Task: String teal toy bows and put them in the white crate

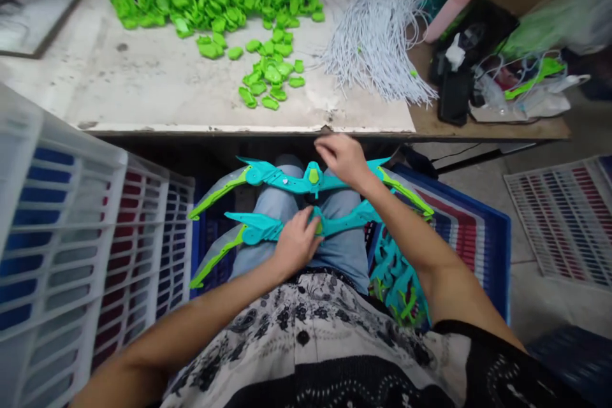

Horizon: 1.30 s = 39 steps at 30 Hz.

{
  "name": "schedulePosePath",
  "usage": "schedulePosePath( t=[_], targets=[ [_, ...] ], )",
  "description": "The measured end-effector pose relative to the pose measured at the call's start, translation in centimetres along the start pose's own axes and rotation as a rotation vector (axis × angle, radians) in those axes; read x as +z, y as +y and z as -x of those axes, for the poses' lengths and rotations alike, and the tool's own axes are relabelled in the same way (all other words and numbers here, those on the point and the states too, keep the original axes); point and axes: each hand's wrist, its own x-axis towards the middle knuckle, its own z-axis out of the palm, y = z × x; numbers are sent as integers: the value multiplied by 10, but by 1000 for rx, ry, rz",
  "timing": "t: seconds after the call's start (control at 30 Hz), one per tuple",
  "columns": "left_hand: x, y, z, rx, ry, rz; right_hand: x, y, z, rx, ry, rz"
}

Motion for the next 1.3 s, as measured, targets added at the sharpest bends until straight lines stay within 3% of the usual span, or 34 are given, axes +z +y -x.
schedulePosePath(
  t=[0.07, 0.17, 0.23, 0.3, 0.37, 0.5, 0.63, 0.73, 0.87, 1.0, 1.1, 1.2, 1.3],
  targets=[
    [9, 3, 11, 62, -20, -105, 6, 3, -57, -33, 93, 82],
    [16, 0, 10, 43, -98, -192, 30, 5, -125, -95, 95, 128],
    [14, -4, 3, 2, -160, -197, 44, 4, -150, -112, 79, 131],
    [5, -6, -3, -33, -221, -163, 47, 4, -157, -117, 59, 128],
    [-8, -7, -8, -43, -263, -92, 36, 6, -152, -119, 26, 109],
    [-40, -9, -17, -25, -331, 121, -11, 25, -129, -6, -79, -1],
    [-61, -17, -40, -93, -538, 316, -39, 52, -119, 134, -177, 18],
    [-58, -28, -60, -90, -722, 475, -34, 66, -116, 135, -101, 87],
    [-40, -42, -70, -195, -823, 681, -18, 77, -102, 63, 62, 74],
    [-27, -50, -69, -289, -853, 909, -12, 81, -87, -90, 1, 73],
    [-23, -54, -69, -286, -875, 1007, -14, 73, -72, -89, 0, 28],
    [-20, -56, -70, -302, -891, 1087, -15, 47, -25, -105, 12, -56],
    [-19, -57, -69, -334, -852, 1104, -2, 16, 57, -220, -80, -171]
  ],
)
